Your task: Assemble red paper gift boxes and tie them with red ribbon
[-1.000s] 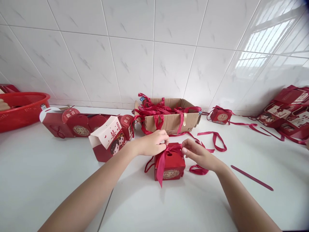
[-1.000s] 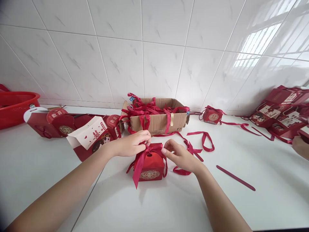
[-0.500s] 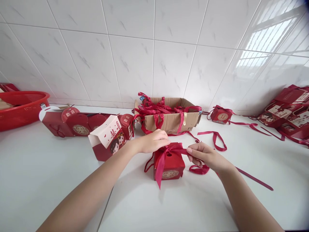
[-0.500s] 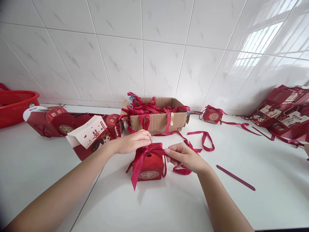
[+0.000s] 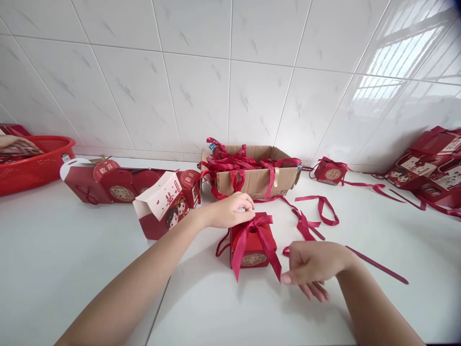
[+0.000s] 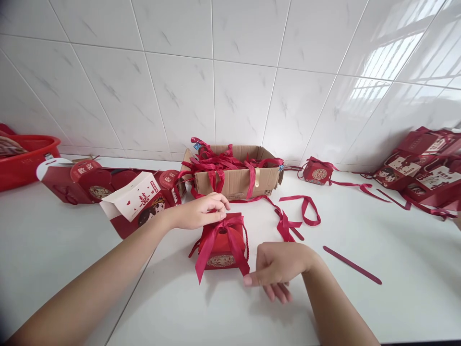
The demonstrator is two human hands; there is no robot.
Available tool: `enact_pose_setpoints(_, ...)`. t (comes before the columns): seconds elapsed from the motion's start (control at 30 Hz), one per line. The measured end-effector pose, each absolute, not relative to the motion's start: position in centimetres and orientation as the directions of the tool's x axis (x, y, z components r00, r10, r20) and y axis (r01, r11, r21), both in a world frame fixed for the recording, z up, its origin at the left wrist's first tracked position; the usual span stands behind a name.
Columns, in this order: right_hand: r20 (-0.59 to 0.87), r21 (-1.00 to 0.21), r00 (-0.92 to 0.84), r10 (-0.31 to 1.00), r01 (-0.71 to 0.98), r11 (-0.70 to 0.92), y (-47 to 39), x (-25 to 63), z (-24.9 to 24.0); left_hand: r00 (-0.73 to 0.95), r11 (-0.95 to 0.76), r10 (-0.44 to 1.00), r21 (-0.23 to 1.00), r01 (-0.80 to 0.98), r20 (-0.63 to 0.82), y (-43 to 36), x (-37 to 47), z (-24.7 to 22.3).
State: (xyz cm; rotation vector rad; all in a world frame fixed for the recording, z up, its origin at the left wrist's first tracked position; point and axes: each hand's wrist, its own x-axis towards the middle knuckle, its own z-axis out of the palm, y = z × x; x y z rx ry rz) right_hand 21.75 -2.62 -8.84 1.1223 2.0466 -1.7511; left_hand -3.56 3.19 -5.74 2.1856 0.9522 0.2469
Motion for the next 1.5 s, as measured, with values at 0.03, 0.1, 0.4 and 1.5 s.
enact_pose_setpoints(0.03,-0.601,-0.728,-0.646,0.470,0.686,0.012,-2.4,22.4,-8.8,0.711,-0.462,0.695,0.692,0.554,-0.105,3.2,-3.6,-5.7)
enact_pose_setpoints(0.1,-0.430,-0.779,-0.580,0.692,0.626,0.041,-1.8,23.4,-8.8,0.716,-0.464,0.691,0.698,0.546,-0.101,3.2,-3.5,-5.6)
enact_pose_setpoints(0.4,0.570,-0.517,-0.468,0.675,0.435,0.738,-1.2,19.2,-10.7,0.733,-0.489,0.677,0.704,0.515,-0.067,3.4,-3.7,-5.7)
enact_pose_setpoints(1.5,0.469,-0.238,-0.685,0.558,0.511,0.826,-1.9,19.4,-11.2,0.697,-0.592,0.714,0.477,0.650,-0.065,4.7,-6.1,-5.3)
